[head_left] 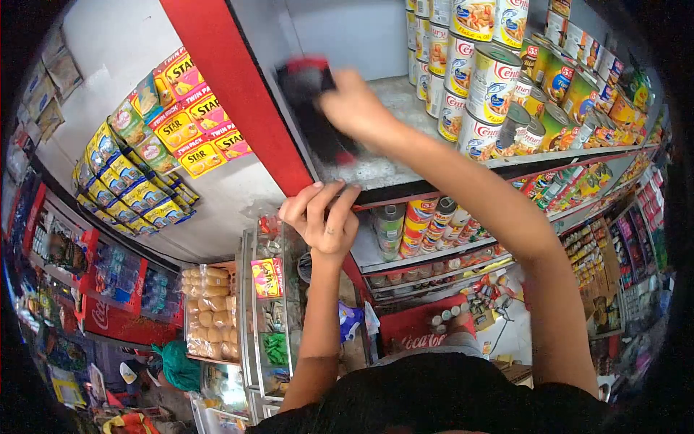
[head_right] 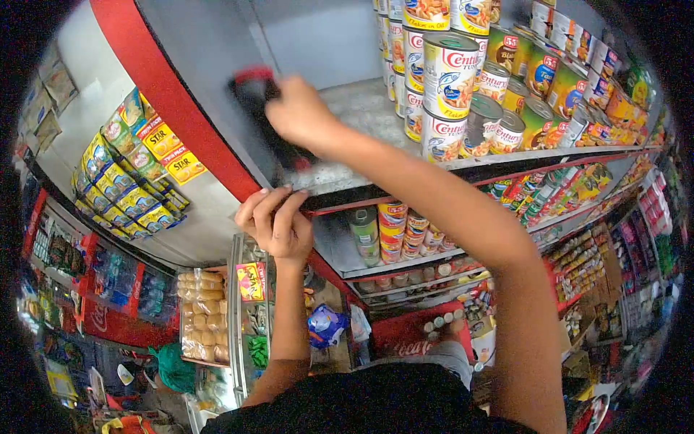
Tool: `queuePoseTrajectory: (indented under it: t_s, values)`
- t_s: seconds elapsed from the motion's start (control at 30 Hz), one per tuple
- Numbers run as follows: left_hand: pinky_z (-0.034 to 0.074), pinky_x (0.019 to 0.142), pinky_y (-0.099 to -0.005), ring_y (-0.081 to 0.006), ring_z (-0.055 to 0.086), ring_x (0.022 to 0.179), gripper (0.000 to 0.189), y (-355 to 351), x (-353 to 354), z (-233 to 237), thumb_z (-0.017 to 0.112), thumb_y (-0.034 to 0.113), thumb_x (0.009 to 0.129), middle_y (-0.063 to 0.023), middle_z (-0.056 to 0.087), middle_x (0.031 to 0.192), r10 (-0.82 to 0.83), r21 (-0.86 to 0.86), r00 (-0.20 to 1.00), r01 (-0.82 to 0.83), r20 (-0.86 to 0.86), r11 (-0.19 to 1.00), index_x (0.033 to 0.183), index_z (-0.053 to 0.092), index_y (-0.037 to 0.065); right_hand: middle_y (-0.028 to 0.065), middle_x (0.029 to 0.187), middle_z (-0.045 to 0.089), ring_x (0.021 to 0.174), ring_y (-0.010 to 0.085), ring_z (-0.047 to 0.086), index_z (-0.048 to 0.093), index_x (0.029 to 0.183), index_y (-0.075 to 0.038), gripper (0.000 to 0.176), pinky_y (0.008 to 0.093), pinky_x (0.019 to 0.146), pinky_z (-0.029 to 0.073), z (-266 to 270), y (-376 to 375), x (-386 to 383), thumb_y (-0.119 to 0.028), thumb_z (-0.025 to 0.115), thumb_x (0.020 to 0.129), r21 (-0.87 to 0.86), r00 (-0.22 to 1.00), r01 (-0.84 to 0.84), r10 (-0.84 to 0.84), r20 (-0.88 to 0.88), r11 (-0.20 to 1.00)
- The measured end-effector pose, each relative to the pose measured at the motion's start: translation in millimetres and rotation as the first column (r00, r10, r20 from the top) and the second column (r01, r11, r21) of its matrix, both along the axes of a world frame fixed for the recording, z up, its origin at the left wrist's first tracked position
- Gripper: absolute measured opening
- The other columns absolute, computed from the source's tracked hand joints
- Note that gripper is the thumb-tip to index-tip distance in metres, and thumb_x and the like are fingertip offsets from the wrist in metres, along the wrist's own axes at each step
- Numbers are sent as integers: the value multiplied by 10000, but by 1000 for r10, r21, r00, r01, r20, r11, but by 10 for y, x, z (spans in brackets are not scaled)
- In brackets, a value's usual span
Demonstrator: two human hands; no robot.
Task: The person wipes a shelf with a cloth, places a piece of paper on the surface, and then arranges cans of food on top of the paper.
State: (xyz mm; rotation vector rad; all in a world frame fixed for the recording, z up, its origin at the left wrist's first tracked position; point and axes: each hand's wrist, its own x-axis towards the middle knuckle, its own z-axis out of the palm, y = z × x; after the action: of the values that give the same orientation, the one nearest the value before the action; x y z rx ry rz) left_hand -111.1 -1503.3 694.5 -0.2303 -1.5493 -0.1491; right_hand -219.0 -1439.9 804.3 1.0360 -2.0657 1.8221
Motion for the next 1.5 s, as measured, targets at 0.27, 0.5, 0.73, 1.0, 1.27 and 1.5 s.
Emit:
queuePoseTrajectory:
  t_s: [0.27, 0.5, 0.73, 1.0, 1.27, 1.5]
  values:
    - [412, 790, -327, -243, 468, 934, 240, -26, -56, -41, 598, -70, 635, -43, 557, 942, 43, -19, 997, -45, -70, 999, 727, 668, 140, 246, 1044, 593, 975, 352, 579, 610, 1038, -32, 315, 399, 809, 450, 920, 312, 106, -15, 496, 745, -102, 919, -391, 394, 13, 915]
    - [408, 836, -357, -262, 476, 946, 317, -40, -34, -35, 531, -61, 668, -96, 487, 1013, -65, 73, 992, 73, -110, 995, 920, 622, 109, 121, 726, 607, 674, 185, 571, 580, 1013, 8, 324, 337, 639, 459, -395, 147, 444, -61, 526, 701, -254, 980, -154, 115, -161, 955]
    - [375, 838, -347, -254, 477, 949, 260, -43, -31, -8, 508, -7, 738, -108, 501, 1047, -138, 64, 985, 144, -101, 987, 968, 594, 78, 283, 778, 577, 696, 370, 607, 633, 858, 33, 286, 423, 636, 472, 380, 454, 274, -4, 478, 620, 764, 863, 19, 376, -339, 645]
    - [392, 780, -312, -224, 467, 926, 327, -19, -88, 5, 604, -22, 635, -66, 510, 1028, -10, 79, 990, 21, -138, 997, 934, 632, 108, 281, 805, 600, 832, 408, 589, 600, 854, 70, 223, 442, 724, 446, 1368, -598, -953, -3, 457, 699, -177, 826, 257, -311, -470, 950]
    - [364, 794, -316, -219, 461, 909, 306, 31, -79, 18, 590, -37, 638, -56, 523, 1000, 33, 106, 994, -22, -105, 994, 883, 646, 137, 287, 1021, 550, 962, 427, 534, 505, 1125, 8, 498, 448, 843, 437, 122, -757, -1144, -11, 530, 628, -42, 853, 245, -236, -465, 968]
    - [361, 794, -319, -221, 456, 913, 337, 15, -83, 15, 559, -66, 633, -56, 527, 983, 15, 94, 993, -4, -115, 996, 892, 644, 132, 250, 921, 606, 902, 401, 577, 542, 1130, -26, 474, 402, 794, 458, -363, -559, -1439, -4, 515, 658, 485, 792, 254, 108, -601, 837]
